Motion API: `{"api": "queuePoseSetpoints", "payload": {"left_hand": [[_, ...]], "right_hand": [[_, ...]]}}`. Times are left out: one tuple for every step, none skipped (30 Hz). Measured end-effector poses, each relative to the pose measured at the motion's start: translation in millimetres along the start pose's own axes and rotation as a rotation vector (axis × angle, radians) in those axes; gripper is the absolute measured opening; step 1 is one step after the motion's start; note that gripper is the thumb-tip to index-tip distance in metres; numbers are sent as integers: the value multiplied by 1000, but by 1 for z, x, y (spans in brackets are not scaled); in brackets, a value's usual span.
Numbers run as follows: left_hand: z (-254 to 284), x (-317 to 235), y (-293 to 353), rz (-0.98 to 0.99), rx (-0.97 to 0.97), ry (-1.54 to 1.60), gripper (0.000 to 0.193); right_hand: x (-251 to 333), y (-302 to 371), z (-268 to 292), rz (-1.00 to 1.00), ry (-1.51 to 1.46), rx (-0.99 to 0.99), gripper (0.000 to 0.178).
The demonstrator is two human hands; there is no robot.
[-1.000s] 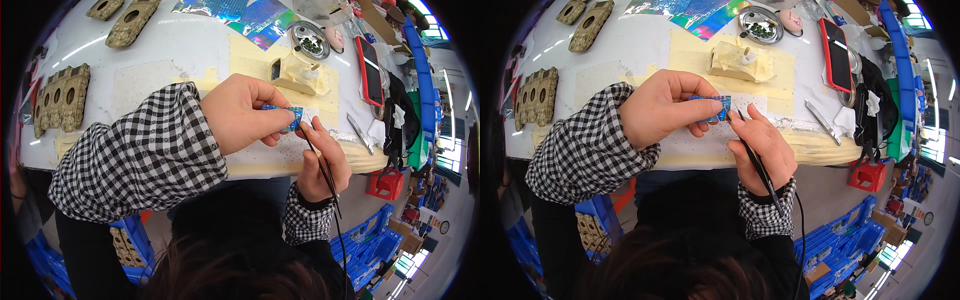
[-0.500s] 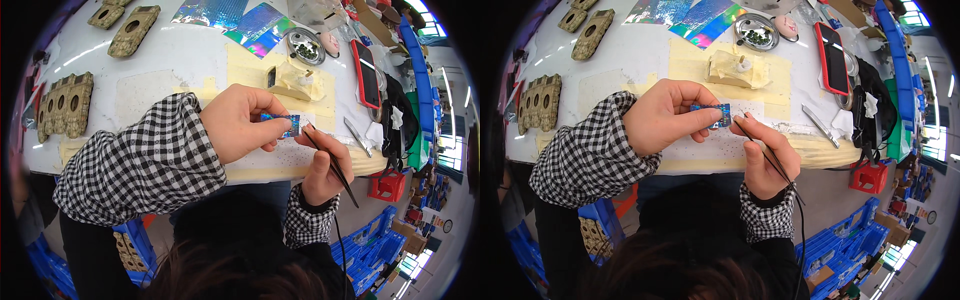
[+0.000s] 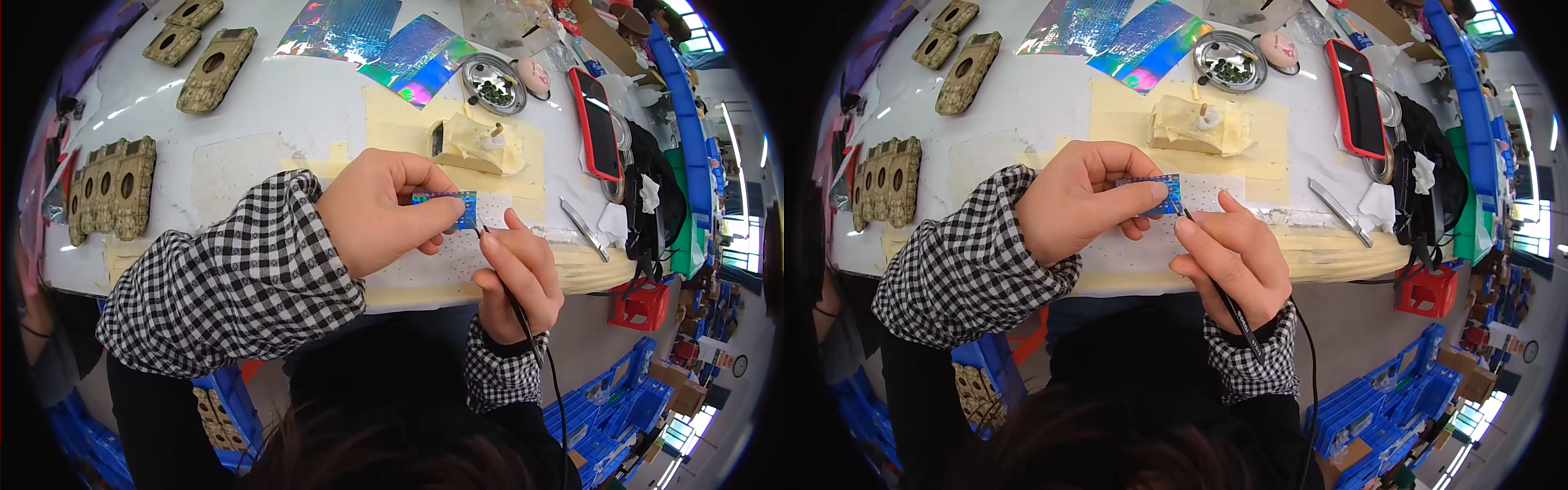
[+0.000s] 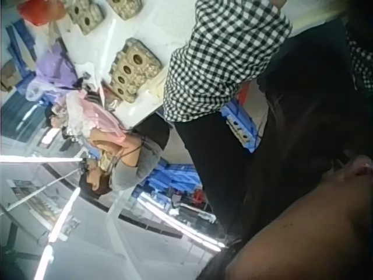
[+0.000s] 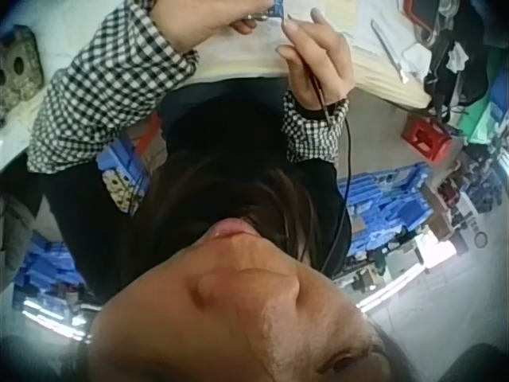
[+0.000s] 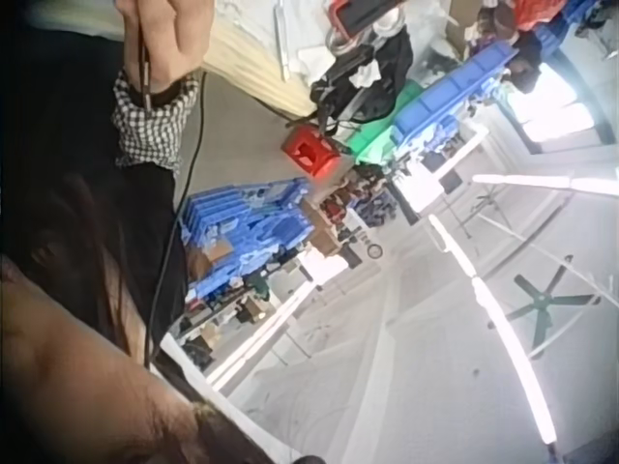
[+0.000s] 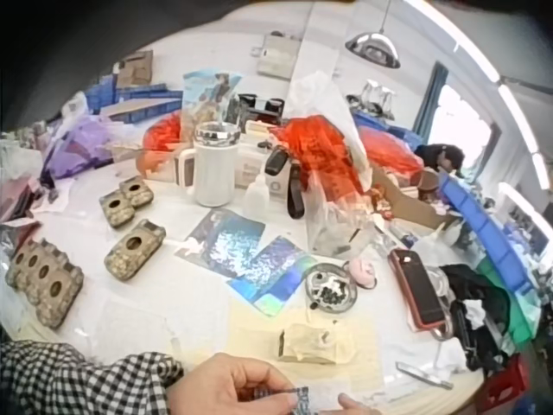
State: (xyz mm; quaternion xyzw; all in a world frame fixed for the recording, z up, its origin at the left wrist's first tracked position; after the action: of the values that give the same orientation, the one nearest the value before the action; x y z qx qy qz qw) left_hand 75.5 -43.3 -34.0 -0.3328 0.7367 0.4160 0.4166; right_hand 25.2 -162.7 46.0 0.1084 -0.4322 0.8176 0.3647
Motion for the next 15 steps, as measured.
{"api": "queuePoseSetpoints", "payload": {"left_hand": [[0,-1,0,-11,3,-4,21],[-1,-2,0,-7,7,-7,21],[-1,-2,0,-2,11,-8,21],[-1,-1,0,2,15,-9,21],[-1,-1,0,-7,17,-8,21],[-1,-2,0,-17,20,-5,21],[-1,-2,0,-28,23,-3,21],[-1,-2,0,-30,25,-3,22],[-2,-3,0,-32,29,-4,22],[-2,-3,0,-34,32,-4,22],[-3,-3,0,-31,32,-7,22],[-2,-2,0,-29,28,-9,22],[-1,-2,0,-26,25,-11,22],[-1,-2,0,-24,24,-12,22],[-1,-2,0,-23,25,-13,22]], "right_hand": [[0,0,0,-5,12,4,31],[2,-1,0,-2,19,10,32],[2,-2,-1,1,25,18,32],[2,-2,-2,3,31,26,32],[2,-2,-2,3,33,27,32],[2,-2,-2,2,37,30,32],[2,-2,-3,1,40,32,32],[2,-2,-3,2,43,35,32],[2,-2,-3,3,46,36,31],[3,-3,-3,4,49,38,31],[3,-3,-2,4,50,36,31],[3,-3,-3,5,48,35,31],[3,-4,-3,7,46,34,31],[3,-3,-4,6,44,34,31],[3,-3,-3,5,45,34,31]]}}
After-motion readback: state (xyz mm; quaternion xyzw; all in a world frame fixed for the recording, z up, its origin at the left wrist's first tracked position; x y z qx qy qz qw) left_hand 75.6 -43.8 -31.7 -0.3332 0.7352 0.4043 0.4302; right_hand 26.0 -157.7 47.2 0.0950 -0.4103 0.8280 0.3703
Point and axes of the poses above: each hand's wrist, its own y-axis away from the middle knuckle, its own z-axis out of the back of the hand, x = y × z, the point moved 10 cm from there along -y, towards the middle knuckle, and after that the axes turned 3 degrees about y, right-handed, at the moved point
